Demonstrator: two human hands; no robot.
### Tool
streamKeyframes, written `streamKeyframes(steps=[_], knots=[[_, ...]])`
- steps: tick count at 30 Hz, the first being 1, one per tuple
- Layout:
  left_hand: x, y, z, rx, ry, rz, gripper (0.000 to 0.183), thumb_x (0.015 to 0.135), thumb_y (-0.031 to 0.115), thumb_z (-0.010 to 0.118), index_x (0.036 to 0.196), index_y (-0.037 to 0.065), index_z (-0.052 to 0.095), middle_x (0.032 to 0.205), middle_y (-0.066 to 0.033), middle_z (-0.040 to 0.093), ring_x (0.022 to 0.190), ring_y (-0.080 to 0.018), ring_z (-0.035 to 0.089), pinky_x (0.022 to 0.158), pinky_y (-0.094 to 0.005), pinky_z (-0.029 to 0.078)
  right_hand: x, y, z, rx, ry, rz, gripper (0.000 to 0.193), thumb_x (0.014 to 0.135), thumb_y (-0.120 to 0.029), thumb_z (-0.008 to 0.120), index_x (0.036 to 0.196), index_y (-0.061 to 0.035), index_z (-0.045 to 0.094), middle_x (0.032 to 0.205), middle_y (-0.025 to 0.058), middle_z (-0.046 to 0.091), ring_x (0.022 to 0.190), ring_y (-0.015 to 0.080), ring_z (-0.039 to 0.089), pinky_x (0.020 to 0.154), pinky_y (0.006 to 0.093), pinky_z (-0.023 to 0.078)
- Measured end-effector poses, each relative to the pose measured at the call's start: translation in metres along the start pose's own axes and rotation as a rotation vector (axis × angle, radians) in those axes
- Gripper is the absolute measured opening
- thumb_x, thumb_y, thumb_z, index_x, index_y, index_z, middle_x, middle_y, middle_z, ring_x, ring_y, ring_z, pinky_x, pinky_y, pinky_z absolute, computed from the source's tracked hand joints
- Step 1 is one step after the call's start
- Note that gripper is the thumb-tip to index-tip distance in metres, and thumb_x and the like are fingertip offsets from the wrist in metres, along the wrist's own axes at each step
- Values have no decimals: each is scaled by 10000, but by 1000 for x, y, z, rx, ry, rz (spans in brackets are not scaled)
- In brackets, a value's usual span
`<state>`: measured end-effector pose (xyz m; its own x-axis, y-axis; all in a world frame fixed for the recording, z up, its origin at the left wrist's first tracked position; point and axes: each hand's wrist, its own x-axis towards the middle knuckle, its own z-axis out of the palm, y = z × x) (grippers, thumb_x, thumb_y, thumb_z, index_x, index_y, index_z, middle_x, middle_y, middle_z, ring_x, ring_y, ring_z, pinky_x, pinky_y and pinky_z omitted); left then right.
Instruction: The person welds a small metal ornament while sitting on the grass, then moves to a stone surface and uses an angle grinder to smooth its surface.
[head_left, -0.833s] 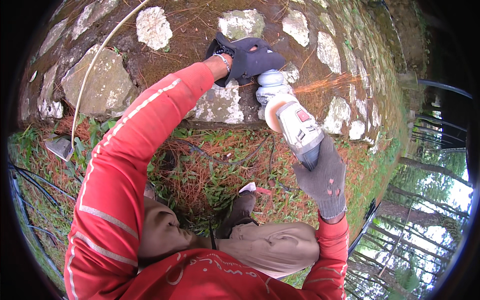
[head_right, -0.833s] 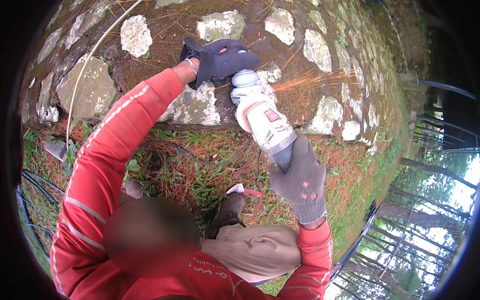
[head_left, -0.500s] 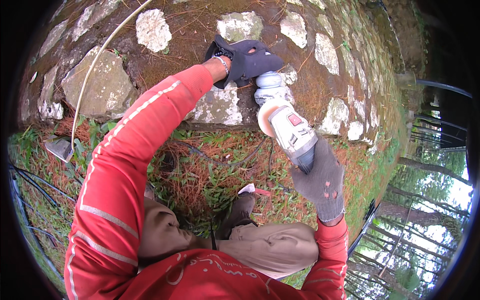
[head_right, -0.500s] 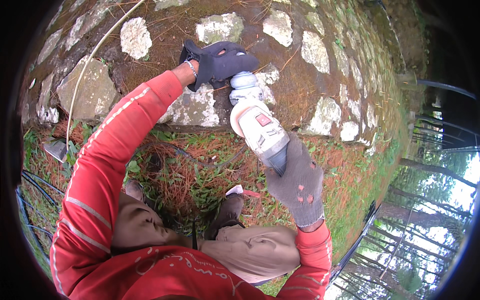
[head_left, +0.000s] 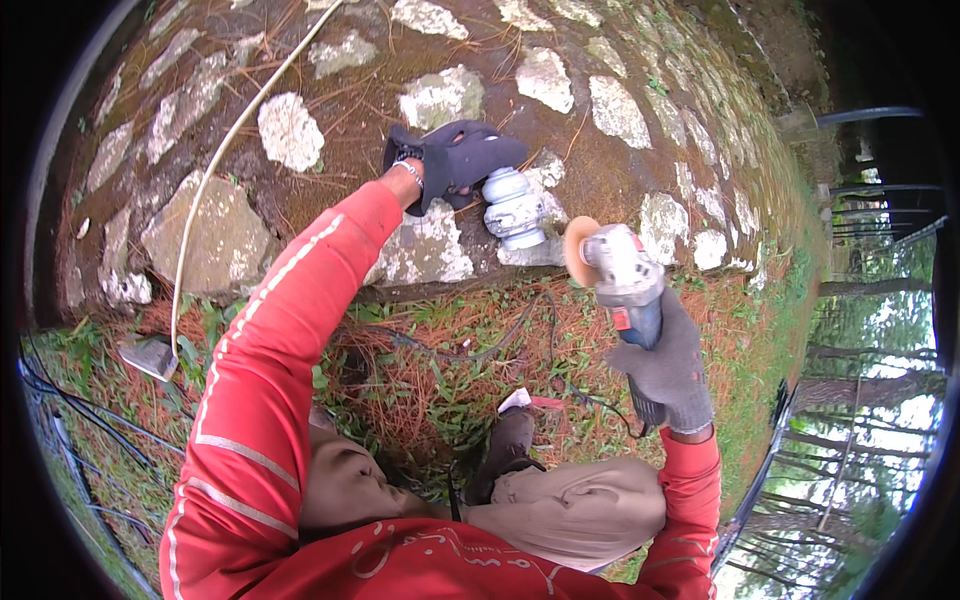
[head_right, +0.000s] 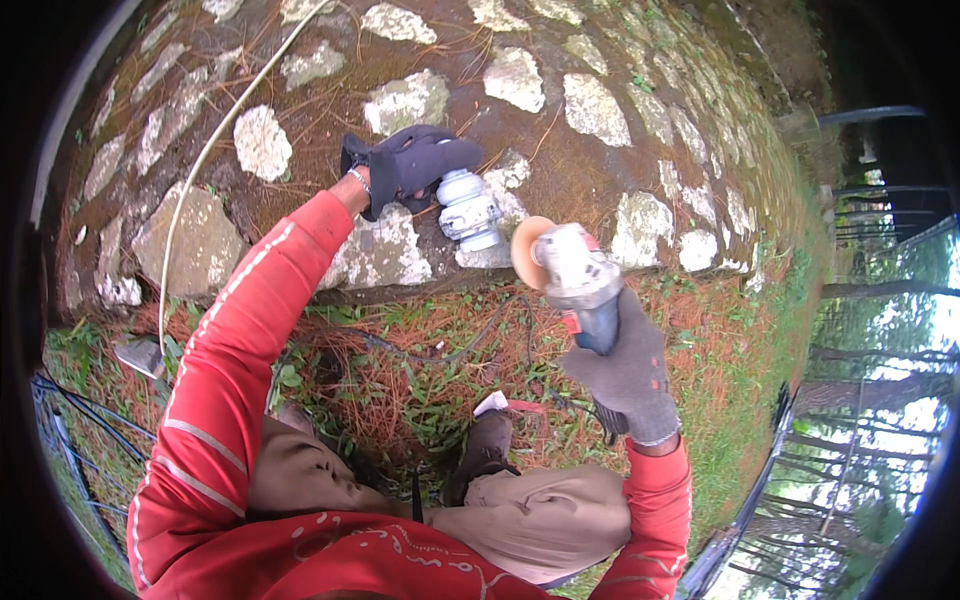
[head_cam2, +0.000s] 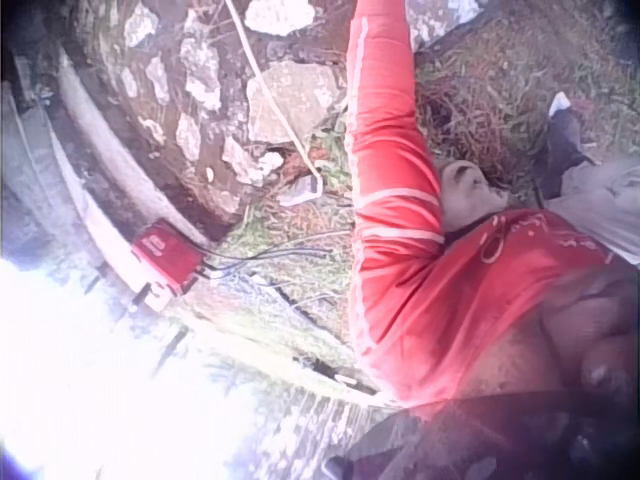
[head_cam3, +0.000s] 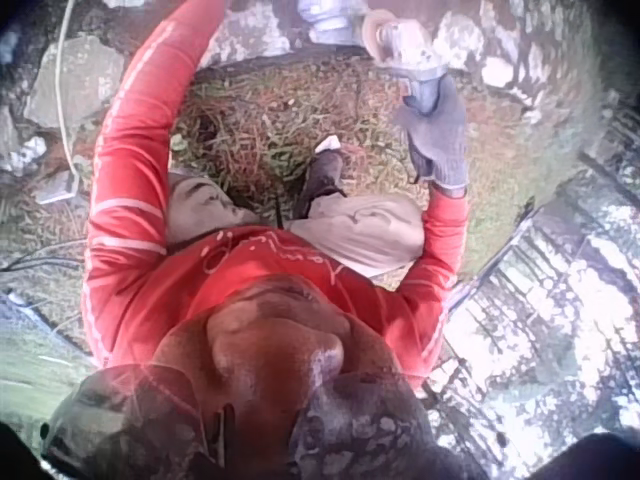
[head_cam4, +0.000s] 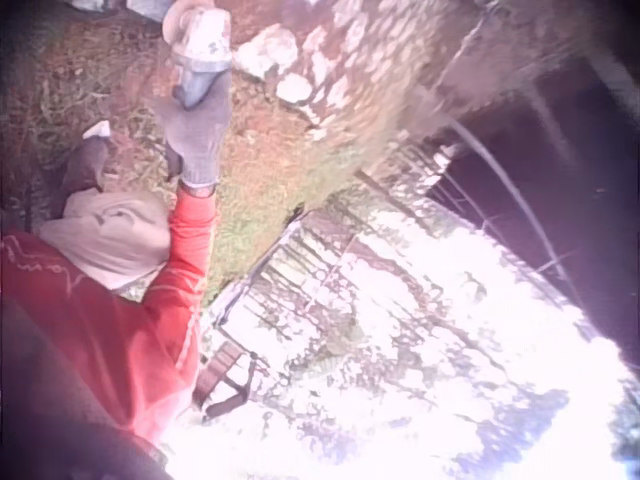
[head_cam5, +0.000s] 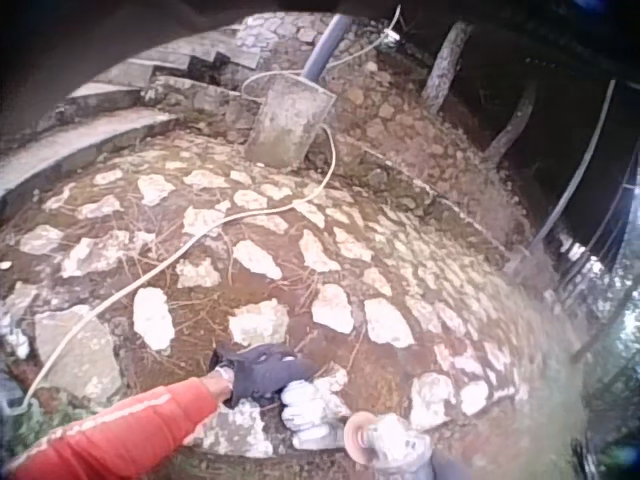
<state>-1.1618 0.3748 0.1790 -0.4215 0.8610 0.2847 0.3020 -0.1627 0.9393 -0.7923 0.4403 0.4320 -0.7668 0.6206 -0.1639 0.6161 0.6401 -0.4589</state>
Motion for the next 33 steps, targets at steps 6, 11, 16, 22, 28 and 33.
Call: streamKeyframes(steps=[6, 11, 16, 22, 28, 33], knots=[[1, 93, -1, -91, -110, -510, 602, 1049, 648, 664, 1128, 56, 733, 699, 21, 629, 481, -53, 529, 456, -255, 416, -30, 33, -38, 620, 171, 222, 413, 936, -178, 733, 1290, -1, 614, 962, 115, 717, 737, 218, 721, 690, 378, 625], [-12, 113, -11, -90, -52, -633, 585, 1065, 684, 624, 1111, 110, 728, 653, 50, 580, 477, -41, 495, 438, -252, 373, -48, 45, -52, 881, 299, 268, 340, 1007, -227, 618, 1233, 26, 607, 941, 169, 736, 661, 282, 747, 600, 417, 658], [-24, 136, -29, -62, 45, -606, 566, 1059, 685, 638, 1102, 124, 705, 663, 57, 561, 502, -37, 485, 444, -249, 356, -53, 57, -50, 991, 327, 188, 350, 1006, -247, 622, 1222, 29, 623, 931, 168, 736, 681, 287, 750, 624, 435, 662], [-42, 165, -77, -175, 135, -534, 441, 1100, 544, 681, 1168, 109, 686, 792, 13, 620, 560, -52, 529, 455, -237, 388, -43, 51, -39, 1249, 266, 129, 393, 956, -188, 652, 1286, 18, 593, 985, 180, 737, 734, 290, 758, 632, 414, 660], [-61, 190, -97, -433, 211, -447, 395, 1102, 318, 706, 1387, 48, 663, 950, -62, 678, 684, -153, 638, 694, -447, 646, -24, 54, -27, 1535, 195, 112, 406, 902, -173, 687, 1253, 21, 632, 1057, 167, 737, 908, 305, 757, 823, 453, 654], [-95, 226, -100, -531, 322, -363, 376, 1115, 307, 679, 1396, 58, 666, 1044, -80, 687, 812, -171, 674, 785, -501, 667, 6, 89, -2, 1622, 171, 140, 319, 846, -149, 689, 1132, -8, 680, 1124, 132, 714, 986, 276, 700, 923, 451, 610]])
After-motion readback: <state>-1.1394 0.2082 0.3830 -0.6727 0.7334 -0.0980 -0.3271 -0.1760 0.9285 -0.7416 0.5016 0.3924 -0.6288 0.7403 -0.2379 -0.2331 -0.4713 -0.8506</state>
